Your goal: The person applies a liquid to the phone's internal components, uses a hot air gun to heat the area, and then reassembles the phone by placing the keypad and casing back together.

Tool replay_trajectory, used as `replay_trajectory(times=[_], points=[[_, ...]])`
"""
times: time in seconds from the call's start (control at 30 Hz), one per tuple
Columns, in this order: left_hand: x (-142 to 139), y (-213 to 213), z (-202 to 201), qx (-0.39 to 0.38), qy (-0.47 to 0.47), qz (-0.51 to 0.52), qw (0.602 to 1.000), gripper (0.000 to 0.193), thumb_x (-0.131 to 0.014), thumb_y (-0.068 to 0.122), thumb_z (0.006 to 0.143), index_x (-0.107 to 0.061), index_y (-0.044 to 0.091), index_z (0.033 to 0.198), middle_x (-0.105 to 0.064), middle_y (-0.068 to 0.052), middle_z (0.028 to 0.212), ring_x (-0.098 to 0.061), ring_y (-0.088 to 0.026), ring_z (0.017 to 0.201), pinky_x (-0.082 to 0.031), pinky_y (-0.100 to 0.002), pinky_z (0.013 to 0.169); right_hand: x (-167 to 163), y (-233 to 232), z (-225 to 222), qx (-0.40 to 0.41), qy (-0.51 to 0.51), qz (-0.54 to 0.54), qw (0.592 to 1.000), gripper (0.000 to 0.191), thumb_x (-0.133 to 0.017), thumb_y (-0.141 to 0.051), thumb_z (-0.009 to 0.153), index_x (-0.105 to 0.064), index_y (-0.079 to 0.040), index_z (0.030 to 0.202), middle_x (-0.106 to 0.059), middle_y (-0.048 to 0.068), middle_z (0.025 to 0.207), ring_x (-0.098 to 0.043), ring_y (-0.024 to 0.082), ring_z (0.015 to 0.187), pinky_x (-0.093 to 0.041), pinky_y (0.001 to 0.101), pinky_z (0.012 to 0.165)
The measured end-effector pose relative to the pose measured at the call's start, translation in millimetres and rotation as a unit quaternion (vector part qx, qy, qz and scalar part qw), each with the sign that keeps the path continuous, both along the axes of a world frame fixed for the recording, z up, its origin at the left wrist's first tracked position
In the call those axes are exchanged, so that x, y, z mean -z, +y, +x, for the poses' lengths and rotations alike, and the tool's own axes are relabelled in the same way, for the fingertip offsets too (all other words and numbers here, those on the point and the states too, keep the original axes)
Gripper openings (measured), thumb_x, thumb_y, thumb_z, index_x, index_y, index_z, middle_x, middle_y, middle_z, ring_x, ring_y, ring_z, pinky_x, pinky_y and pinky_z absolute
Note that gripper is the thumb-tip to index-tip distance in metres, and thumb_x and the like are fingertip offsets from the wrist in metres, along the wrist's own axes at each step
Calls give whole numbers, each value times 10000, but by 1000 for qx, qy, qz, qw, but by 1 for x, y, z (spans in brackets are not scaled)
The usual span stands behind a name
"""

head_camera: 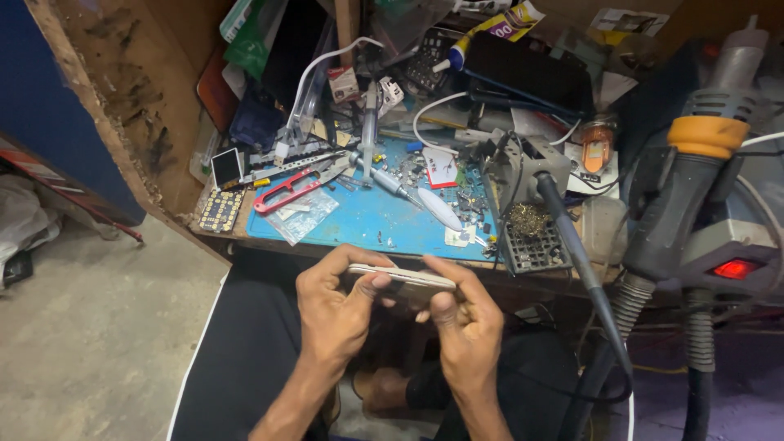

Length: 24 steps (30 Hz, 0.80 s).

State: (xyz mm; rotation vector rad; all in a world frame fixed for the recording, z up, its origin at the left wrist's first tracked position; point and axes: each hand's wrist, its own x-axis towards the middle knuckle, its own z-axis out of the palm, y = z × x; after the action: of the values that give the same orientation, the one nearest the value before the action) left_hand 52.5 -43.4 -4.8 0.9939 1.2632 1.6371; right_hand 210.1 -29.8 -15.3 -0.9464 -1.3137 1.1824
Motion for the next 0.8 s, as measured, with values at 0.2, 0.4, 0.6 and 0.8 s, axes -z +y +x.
replay_trajectory(times=[0.2,0.4,0.6,0.8], points=[[0,-5,8,3,81,56,995,210,-757,182,900,-722,-23,931,-778,-73,863,-706,-101,812,-575,-253,764,9,0,-1,14,-22,-18,999,407,-729,-356,914,-737,17,1076,-745,69,878,-634,84,696,-525,228,618],[-4,-7,13,-21,116,41,992,216,-749,204,897,-725,-10,914,-773,-72,806,-709,-103,745,-567,-254,696,22,-4,1,33,-12,-2,999,361,-740,-326,919,-725,26,996,-727,52,775,-665,91,665,-540,235,593],[-6,-6,16,-21,122,38,992,228,-757,218,892,-723,-7,911,-774,-64,821,-717,-113,752,-572,-258,689,20,-7,-1,46,10,-15,999,350,-730,-305,938,-704,40,989,-724,61,743,-666,106,639,-533,240,576],[-5,-2,2,28,89,66,993,200,-745,186,923,-725,-7,976,-767,-80,921,-703,-129,882,-566,-270,795,6,1,-2,-16,3,-3,1000,460,-650,-397,950,-668,22,1139,-743,58,958,-667,96,771,-547,238,679]])
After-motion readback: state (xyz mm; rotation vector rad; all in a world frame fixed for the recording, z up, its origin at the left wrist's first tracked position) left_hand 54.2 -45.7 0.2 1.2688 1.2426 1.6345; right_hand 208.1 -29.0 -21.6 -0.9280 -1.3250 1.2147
